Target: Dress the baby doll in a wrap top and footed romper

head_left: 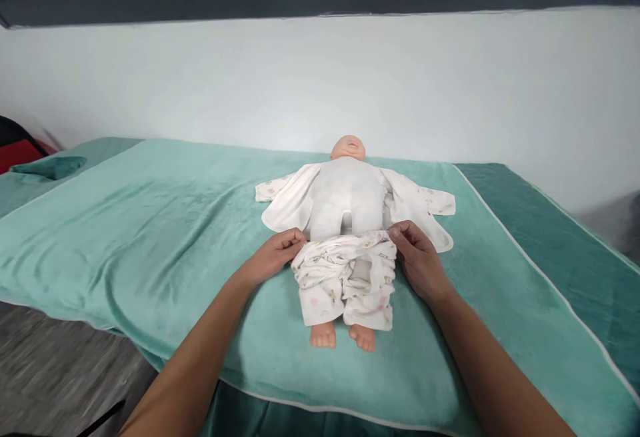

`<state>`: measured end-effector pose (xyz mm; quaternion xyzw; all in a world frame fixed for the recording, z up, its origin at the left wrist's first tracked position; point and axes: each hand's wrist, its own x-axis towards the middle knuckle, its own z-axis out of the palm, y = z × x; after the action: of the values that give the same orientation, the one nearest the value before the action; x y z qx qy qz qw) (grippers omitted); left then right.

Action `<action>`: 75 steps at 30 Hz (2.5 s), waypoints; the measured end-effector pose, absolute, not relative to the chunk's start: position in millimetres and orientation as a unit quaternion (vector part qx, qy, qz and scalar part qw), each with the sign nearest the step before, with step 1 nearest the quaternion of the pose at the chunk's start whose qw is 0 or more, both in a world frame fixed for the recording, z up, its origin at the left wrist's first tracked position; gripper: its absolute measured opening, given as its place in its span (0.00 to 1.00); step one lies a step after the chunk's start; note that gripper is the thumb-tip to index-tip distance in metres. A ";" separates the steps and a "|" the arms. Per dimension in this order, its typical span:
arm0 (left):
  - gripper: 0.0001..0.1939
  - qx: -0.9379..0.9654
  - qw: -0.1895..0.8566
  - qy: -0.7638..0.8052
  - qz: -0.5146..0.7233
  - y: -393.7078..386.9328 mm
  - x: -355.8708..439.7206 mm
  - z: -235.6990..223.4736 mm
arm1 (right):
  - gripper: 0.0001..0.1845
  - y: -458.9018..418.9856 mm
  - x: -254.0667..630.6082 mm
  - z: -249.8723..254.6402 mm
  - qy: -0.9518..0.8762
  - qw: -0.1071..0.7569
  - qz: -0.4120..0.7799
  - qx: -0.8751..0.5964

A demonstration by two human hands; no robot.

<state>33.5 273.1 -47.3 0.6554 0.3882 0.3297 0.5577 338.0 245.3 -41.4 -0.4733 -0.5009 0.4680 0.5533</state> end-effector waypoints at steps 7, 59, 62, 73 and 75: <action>0.17 0.622 0.589 0.402 0.323 271.1 33.4 -41.6 | 0.17 270.1 339.4 -35.1 -0.462 0.600 0.419 -0.501; 0.22 0.435 0.718 0.330 0.432 341.9 84.3 -41.6 | 0.14 314.9 321.2 -27.7 -0.413 0.510 0.498 -0.566; 0.22 0.418 0.729 0.321 0.437 341.7 89.3 -42.5 | 0.15 316.5 317.5 -25.6 -0.412 0.523 0.513 -0.541; 0.24 0.373 0.727 0.333 0.471 340.2 96.2 -44.0 | 0.18 320.8 315.5 -28.3 -0.396 0.544 0.518 -0.528; 0.22 0.352 0.734 0.333 0.476 338.5 97.0 -42.2 | 0.16 321.5 316.6 -29.2 -0.403 0.547 0.515 -0.522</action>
<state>97.0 338.5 -42.2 0.3518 0.3329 0.4760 0.7341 316.6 321.5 -29.2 -0.5224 -0.4029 0.5148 0.5475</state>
